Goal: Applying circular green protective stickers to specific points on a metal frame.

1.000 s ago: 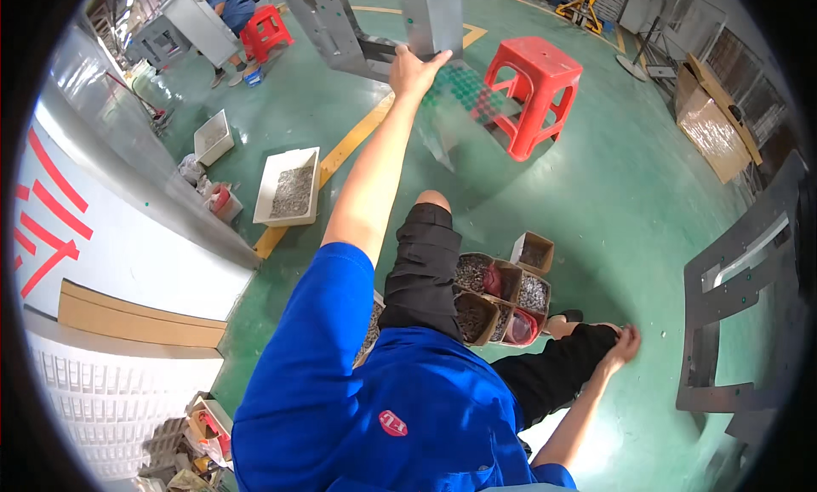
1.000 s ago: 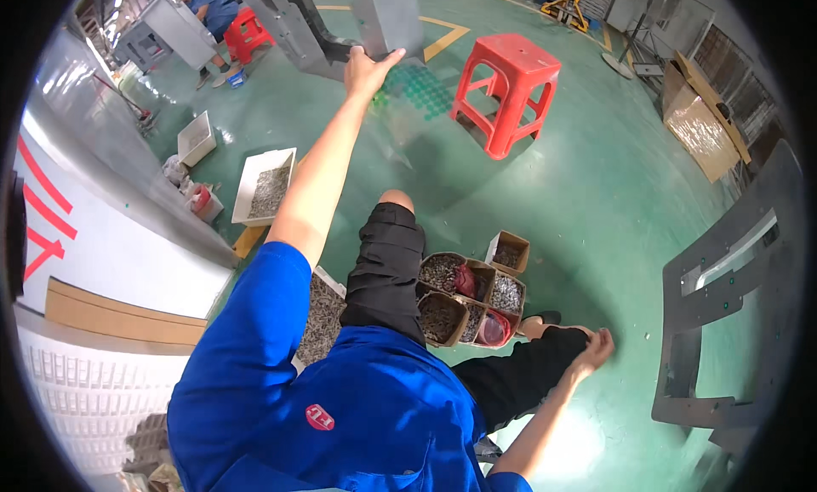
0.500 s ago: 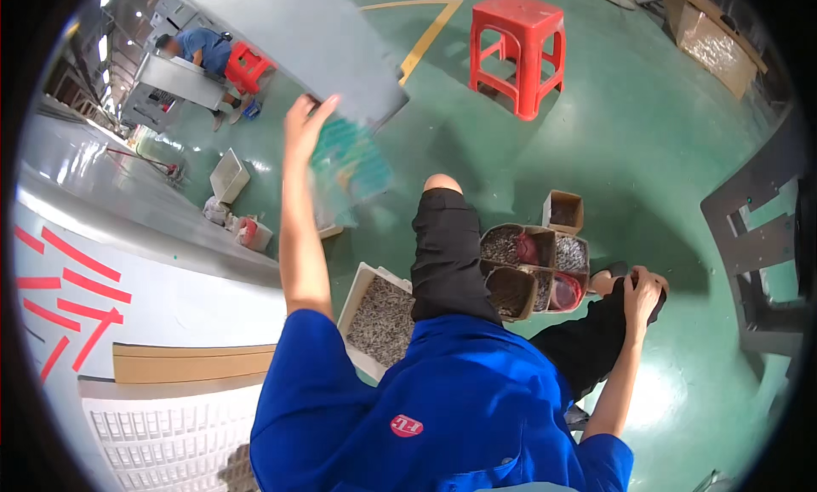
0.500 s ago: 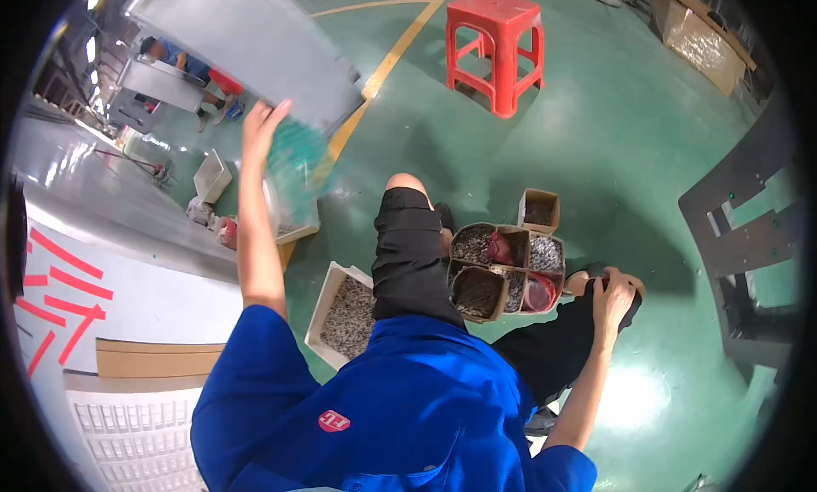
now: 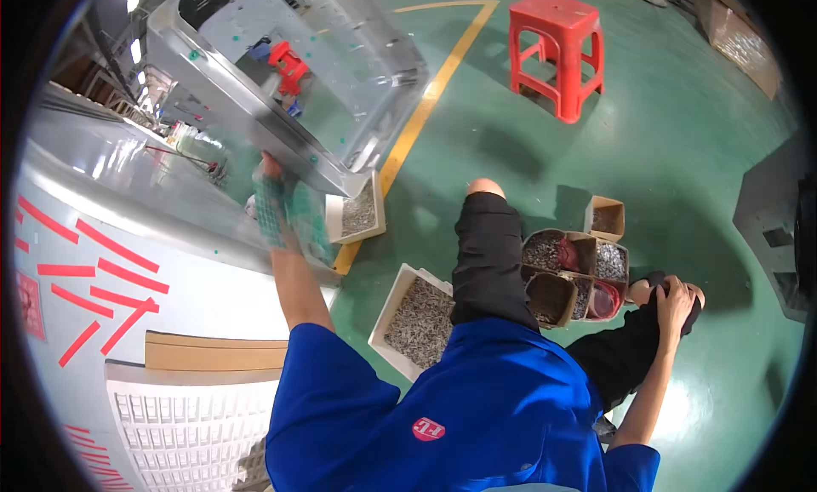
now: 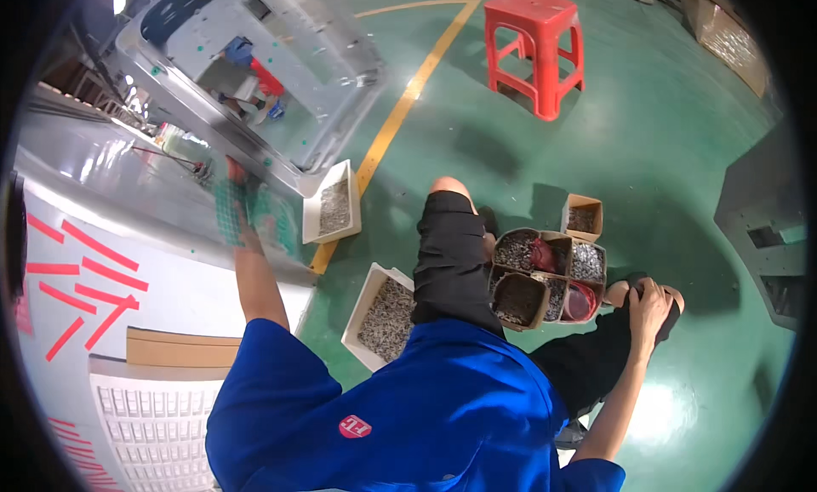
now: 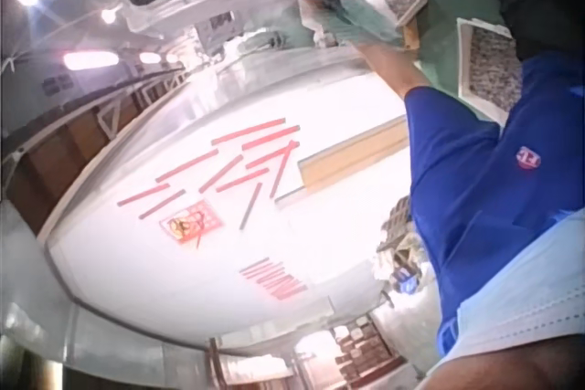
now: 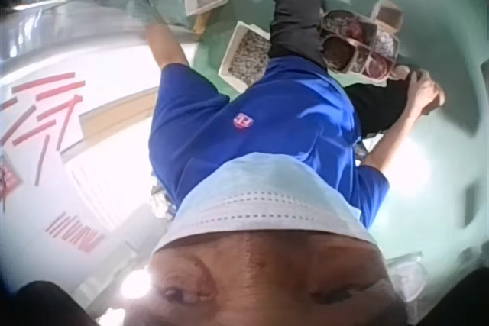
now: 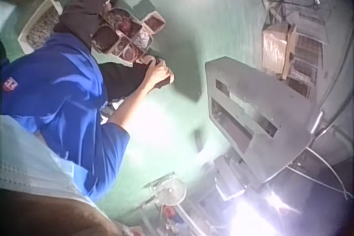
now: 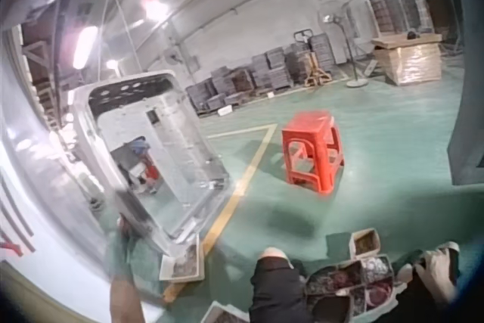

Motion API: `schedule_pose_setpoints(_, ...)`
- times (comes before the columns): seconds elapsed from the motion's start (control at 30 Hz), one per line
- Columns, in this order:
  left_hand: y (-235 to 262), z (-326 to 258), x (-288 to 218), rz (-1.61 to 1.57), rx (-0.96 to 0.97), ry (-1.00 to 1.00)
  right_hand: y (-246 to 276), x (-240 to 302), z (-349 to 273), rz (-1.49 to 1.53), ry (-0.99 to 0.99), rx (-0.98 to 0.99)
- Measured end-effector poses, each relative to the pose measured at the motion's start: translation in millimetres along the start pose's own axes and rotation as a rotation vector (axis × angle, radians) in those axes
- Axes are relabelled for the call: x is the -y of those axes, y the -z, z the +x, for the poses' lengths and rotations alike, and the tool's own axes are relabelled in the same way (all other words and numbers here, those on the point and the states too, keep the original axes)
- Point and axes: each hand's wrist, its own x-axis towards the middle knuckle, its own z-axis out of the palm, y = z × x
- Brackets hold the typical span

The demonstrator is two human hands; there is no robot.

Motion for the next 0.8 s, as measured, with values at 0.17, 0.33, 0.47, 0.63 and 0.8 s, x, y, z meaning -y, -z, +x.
schedule_pose_setpoints(0.17, 16, -1, 1, -0.068, -0.014, 0.028, -7, -5, -2, 0.017, 0.054, -0.05)
schedule_pose_setpoints(0.33, 26, -7, 16, -0.105, -0.034, 0.069, -3, 0, -2, 0.043, 0.019, -0.033)
schedule_pose_setpoints(0.47, 20, -3, 26, -0.14, -0.019, 0.078, -6, -1, 0, 0.021, 0.051, -0.036)
schedule_pose_setpoints(0.63, 8, 5, 26, -0.155, 0.017, 0.078, -11, -10, 4, -0.035, 0.071, 0.009)
schedule_pose_setpoints(0.8, 2, 11, 27, -0.165, 0.035, 0.079, -26, -48, 38, -0.234, -0.047, 0.137)
